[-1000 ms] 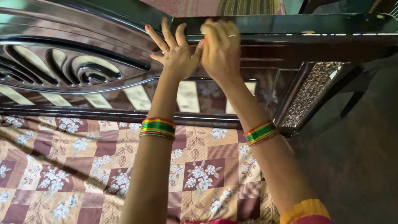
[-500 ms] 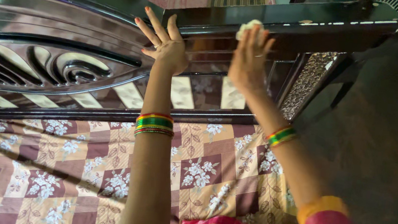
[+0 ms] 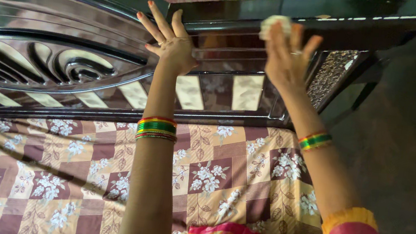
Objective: The person wipes the surface of a dark wooden headboard with a white cloth. They move the cloth back and forth across the flat panels and around the ornate metal scrollwork, cleaning the furniture piece in a bedroom.
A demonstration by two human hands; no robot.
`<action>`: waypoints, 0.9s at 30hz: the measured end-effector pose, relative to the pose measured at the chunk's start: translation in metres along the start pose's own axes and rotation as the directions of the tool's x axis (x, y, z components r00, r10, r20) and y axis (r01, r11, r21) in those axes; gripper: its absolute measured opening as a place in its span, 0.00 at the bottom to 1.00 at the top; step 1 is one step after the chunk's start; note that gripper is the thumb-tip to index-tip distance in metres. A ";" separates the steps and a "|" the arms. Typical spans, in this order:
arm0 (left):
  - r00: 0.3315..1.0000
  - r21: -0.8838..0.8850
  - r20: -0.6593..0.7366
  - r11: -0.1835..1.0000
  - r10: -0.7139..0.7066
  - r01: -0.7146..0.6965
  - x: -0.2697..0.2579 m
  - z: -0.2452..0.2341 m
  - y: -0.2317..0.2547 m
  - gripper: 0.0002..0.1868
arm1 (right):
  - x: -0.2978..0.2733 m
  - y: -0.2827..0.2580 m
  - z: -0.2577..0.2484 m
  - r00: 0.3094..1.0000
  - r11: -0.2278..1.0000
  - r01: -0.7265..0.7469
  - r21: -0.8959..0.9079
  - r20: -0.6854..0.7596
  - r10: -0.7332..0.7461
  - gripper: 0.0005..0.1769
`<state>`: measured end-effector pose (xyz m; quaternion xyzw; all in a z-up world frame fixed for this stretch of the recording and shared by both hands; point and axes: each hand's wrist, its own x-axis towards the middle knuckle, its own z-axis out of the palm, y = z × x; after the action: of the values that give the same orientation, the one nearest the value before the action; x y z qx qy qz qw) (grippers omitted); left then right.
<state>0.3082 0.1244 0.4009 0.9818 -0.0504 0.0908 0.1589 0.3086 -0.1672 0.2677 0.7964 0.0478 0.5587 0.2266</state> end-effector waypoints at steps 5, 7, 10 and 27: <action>1.000 0.008 -0.009 1.000 -0.006 0.006 0.003 0.001 0.002 0.68 | 0.001 -0.054 -0.022 0.864 0.820 -0.441 0.365 0.421 0.277 0.45; 0.999 0.009 -0.047 1.000 0.007 -0.007 0.004 0.006 -0.001 0.65 | 0.025 -0.098 -0.035 0.877 0.764 -0.451 0.461 0.391 0.281 0.48; 0.997 0.009 -0.076 1.000 0.015 -0.015 0.010 0.014 -0.005 0.65 | 0.050 -0.143 -0.048 0.823 0.782 -0.420 0.461 0.557 0.113 0.47; 0.994 -0.003 -0.103 0.999 0.048 -0.049 0.013 0.018 -0.010 0.58 | -0.088 0.036 -0.005 0.841 0.907 -0.369 0.200 0.488 0.234 0.46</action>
<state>0.3253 0.1274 0.3833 0.9739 -0.0662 0.1450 0.1616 0.2646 -0.2271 0.2074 0.9259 -0.0534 0.3733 0.0218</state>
